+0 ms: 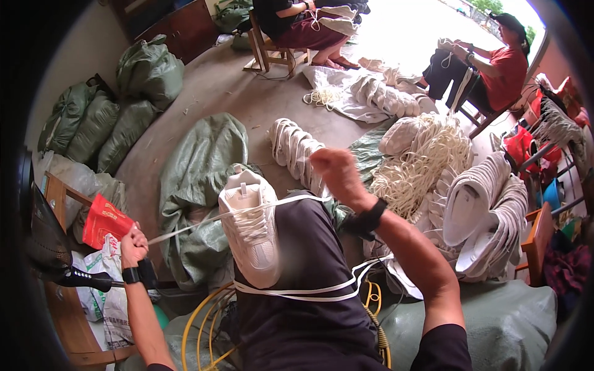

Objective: The recorder is lacing and tying white shoes in a production environment.

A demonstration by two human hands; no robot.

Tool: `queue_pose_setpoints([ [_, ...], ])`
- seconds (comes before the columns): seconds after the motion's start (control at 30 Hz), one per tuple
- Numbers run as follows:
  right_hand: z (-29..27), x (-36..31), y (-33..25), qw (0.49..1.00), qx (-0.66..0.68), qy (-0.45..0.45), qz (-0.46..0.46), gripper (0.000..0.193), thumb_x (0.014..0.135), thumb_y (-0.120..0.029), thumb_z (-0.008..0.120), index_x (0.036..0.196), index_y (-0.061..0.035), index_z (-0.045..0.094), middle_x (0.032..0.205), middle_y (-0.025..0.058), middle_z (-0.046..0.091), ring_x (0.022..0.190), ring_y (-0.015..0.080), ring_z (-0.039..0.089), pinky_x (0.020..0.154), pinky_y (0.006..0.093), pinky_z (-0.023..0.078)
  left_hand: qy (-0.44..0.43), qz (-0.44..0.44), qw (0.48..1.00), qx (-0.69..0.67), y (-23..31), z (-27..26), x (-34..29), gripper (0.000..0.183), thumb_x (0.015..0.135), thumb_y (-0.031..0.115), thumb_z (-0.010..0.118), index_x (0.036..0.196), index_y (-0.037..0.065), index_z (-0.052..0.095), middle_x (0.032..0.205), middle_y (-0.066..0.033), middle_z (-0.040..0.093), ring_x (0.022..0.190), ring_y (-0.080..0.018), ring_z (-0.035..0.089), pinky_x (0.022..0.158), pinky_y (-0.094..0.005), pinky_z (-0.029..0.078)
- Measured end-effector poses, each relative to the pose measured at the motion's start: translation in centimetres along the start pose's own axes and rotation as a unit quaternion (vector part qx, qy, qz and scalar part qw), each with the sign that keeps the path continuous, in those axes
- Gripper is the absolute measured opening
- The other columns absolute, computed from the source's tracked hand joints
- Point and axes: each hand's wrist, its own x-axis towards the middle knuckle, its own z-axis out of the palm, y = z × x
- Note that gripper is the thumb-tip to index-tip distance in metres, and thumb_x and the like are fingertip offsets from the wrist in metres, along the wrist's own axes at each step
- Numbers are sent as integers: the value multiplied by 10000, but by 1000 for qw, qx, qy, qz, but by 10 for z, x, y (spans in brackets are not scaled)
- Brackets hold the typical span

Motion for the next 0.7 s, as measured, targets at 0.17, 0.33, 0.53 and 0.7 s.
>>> queue_pose_setpoints([
  [0.17, 57, -14, -34, 986, -28, -134, -94, 83, 799, -78, 644, 772, -11, 686, 745, 166, 674, 708, 368, 677, 635, 422, 528, 42, 1, 992, 122, -42, 29, -44, 224, 1021, 323, 603, 936, 116, 600, 608, 70, 399, 424, -48, 280, 378, -206, 228],
  [0.33, 57, -21, -40, 969, -39, -241, -38, 136, 840, -127, 672, 867, 2, 705, 727, 165, 682, 687, 321, 687, 640, 397, 521, -2, 59, 987, 148, -40, 29, -55, 344, 1014, 422, 592, 825, 141, 534, 552, 68, 321, 395, -60, 215, 344, -226, 163],
  [0.53, 57, -19, -39, 959, -7, -282, -19, 172, 808, -158, 651, 835, 3, 704, 756, 206, 677, 745, 373, 674, 689, 446, 516, 37, 118, 989, 77, -18, -2, -43, 394, 1004, 433, 607, 753, 146, 506, 534, 63, 317, 381, -66, 216, 337, -239, 174],
  [0.7, 59, -10, -26, 941, 54, -330, 58, 199, 841, -170, 666, 901, 14, 710, 753, 144, 682, 703, 276, 663, 664, 365, 504, 106, 76, 990, 61, -26, -12, -34, 241, 1006, 337, 627, 923, 111, 642, 623, 57, 474, 419, -57, 293, 362, -225, 226],
])
